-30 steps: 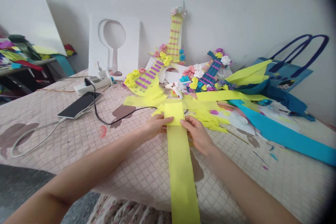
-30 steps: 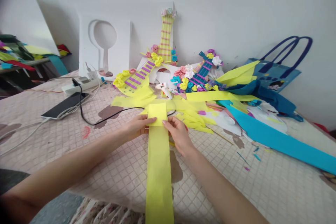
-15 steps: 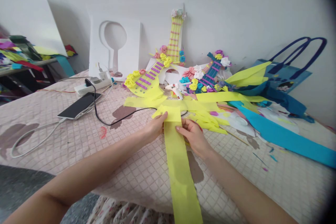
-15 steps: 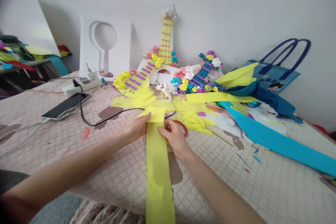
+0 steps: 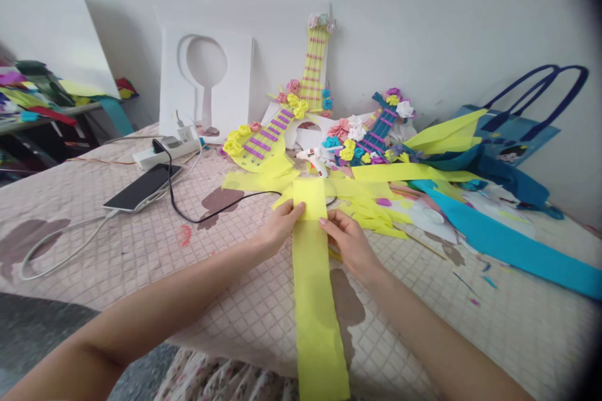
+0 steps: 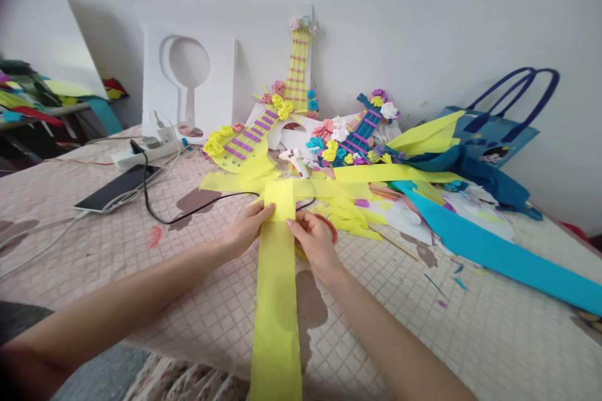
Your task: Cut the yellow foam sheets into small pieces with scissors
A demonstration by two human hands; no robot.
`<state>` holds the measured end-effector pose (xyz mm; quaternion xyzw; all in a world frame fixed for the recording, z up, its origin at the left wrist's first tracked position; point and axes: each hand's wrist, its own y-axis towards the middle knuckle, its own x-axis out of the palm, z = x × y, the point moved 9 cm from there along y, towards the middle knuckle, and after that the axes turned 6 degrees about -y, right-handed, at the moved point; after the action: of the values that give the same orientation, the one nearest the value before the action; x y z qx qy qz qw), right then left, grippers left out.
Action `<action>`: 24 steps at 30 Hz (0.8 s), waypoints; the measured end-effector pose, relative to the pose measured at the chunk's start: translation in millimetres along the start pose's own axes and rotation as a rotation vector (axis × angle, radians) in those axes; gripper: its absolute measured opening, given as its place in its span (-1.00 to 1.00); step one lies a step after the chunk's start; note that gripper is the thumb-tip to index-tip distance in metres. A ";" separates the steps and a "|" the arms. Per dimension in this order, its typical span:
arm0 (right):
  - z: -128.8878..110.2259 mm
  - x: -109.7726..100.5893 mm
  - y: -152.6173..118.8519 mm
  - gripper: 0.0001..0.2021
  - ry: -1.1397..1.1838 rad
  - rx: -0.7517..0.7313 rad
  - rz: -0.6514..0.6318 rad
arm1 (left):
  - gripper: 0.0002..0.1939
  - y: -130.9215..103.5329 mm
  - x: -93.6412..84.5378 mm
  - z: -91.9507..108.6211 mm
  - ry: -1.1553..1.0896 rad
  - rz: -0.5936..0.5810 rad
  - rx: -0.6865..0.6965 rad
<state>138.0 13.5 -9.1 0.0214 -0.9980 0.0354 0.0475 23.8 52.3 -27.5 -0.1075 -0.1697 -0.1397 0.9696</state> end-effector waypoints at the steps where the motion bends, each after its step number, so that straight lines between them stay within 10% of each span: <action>1: -0.3 -1.5 0.2 -0.81 0.000 -0.004 0.013 | -0.63 -0.3 -0.2 1.9 0.006 0.009 0.005; 24: -12.1 -7.8 1.5 -0.78 -0.026 -0.075 0.043 | -0.69 -5.4 14.1 32.1 0.199 -0.124 0.214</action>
<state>146.8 16.2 2.1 -0.0012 -0.9994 -0.0015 0.0343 25.2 52.1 8.0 0.0213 -0.0930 -0.1905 0.9770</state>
